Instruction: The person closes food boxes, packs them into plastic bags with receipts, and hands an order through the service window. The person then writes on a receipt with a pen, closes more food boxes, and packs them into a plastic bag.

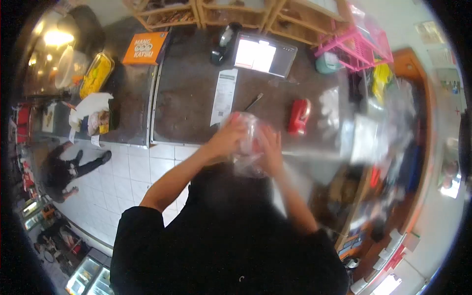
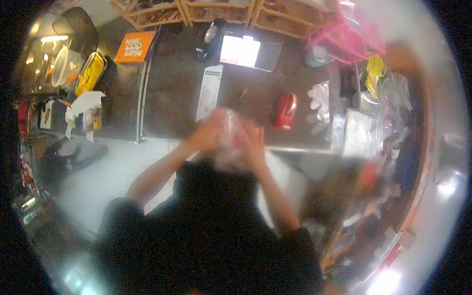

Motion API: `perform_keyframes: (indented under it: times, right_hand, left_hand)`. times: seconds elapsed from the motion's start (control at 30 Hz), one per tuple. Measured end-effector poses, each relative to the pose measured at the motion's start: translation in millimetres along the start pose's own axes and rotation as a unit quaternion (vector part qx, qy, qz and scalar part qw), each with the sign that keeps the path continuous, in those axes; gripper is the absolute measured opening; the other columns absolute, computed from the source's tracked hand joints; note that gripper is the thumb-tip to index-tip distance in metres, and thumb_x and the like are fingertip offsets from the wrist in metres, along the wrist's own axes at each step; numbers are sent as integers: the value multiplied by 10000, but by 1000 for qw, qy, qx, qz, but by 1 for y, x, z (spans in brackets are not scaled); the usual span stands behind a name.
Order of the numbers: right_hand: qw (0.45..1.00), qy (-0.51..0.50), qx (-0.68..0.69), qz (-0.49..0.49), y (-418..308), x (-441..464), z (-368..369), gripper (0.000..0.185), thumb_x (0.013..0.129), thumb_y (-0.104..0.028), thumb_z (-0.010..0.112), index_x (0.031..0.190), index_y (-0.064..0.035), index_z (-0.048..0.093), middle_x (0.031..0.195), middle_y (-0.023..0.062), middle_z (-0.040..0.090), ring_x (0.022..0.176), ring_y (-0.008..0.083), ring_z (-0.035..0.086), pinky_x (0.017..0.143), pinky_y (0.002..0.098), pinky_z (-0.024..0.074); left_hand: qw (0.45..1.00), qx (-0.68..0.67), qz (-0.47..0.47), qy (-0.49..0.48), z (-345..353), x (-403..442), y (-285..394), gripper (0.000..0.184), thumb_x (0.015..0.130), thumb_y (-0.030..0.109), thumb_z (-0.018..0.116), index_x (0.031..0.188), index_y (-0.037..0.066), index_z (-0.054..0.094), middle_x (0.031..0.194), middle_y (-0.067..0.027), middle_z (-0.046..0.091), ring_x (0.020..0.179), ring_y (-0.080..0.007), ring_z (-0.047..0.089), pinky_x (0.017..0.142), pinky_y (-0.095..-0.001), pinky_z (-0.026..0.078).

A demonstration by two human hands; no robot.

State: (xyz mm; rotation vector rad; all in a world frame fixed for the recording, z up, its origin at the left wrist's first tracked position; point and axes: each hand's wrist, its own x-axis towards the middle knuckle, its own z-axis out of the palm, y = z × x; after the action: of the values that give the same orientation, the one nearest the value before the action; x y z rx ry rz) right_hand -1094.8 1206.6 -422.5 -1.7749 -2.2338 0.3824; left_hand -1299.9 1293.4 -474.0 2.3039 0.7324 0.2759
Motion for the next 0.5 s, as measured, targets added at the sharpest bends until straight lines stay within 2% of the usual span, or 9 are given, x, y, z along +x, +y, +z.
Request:
perform_keyframes:
  times: [0.03, 0.07, 0.13, 0.17, 0.27, 0.33, 0.4, 0.47, 0.5]
  right_hand:
    - [1000, 11, 1, 3, 1, 3, 10, 857, 783, -345, 769, 1458, -30, 346, 1429, 215, 438, 1332, 313, 417, 1097, 455, 328]
    - [939, 65, 295, 164, 4, 0, 27, 758, 816, -334, 735, 1425, -45, 391, 1396, 187, 479, 1279, 269, 460, 1076, 433, 356]
    - [761, 118, 557, 310, 10, -16, 34, 661, 848, -323, 701, 1393, -59, 436, 1362, 160, 520, 1227, 224, 503, 1054, 410, 383]
    - [780, 130, 542, 286, 24, -22, 23, 622, 885, -320, 656, 1401, -63, 424, 1363, 151, 517, 1221, 219, 504, 1029, 408, 411]
    - [810, 161, 508, 246, 37, -41, 14, 547, 957, -313, 566, 1418, -71, 400, 1366, 132, 513, 1210, 208, 506, 981, 403, 467]
    - [827, 150, 488, 235, 40, -55, 35, 605, 960, -368, 556, 1449, -74, 354, 1398, 137, 473, 1231, 227, 496, 985, 424, 466]
    - [847, 139, 462, 222, 49, -65, 56, 664, 963, -422, 547, 1479, -77, 308, 1429, 143, 433, 1251, 247, 486, 989, 444, 465]
    - [862, 129, 444, 208, 57, -64, 63, 710, 965, -463, 540, 1501, -80, 274, 1453, 147, 403, 1266, 262, 479, 991, 459, 465]
    - [865, 126, 439, 206, 51, -59, 56, 726, 966, -477, 537, 1509, -81, 262, 1461, 149, 393, 1271, 267, 476, 992, 464, 465]
  left_hand:
    - [999, -3, 40, 13, 10, 1, -2, 473, 796, 217, 696, 1231, 52, 613, 1478, -130, 426, 1426, -337, 298, 1186, -548, 76]
    - [999, 2, 46, 6, 11, -1, 3, 473, 796, 217, 696, 1231, 52, 613, 1478, -130, 426, 1426, -337, 298, 1186, -548, 76]
    - [986, -141, 12, 93, 20, -13, 15, 451, 801, 131, 679, 1237, 44, 606, 1365, -135, 541, 1360, -305, 408, 1190, -504, 148]
    - [970, -199, -54, 127, 1, -14, 27, 623, 747, 109, 752, 1326, 50, 527, 1440, -162, 454, 1378, -305, 376, 1181, -446, 219]
    - [919, -288, -172, 207, -24, -17, 43, 842, 673, 130, 840, 1401, 65, 421, 1527, -199, 303, 1413, -319, 316, 1161, -417, 262]
    - [876, -451, -163, 50, 3, -18, 22, 1050, 596, 226, 907, 1461, 97, 326, 1590, -217, 123, 1469, -344, 188, 1172, -451, 217]
    - [970, -207, -72, 107, 24, -24, 39, 1093, 567, 271, 921, 1473, 115, 328, 1602, -209, 97, 1486, -365, 98, 1177, -476, 188]
    - [947, -289, -93, 106, 14, -25, 48, 1080, 546, 365, 915, 1444, 118, 370, 1608, -207, 74, 1489, -383, 48, 1184, -527, 111]
    - [975, -160, -108, 108, 2, -20, 58, 983, 592, 373, 881, 1410, 109, 405, 1600, -198, 119, 1488, -387, 58, 1179, -551, 89]
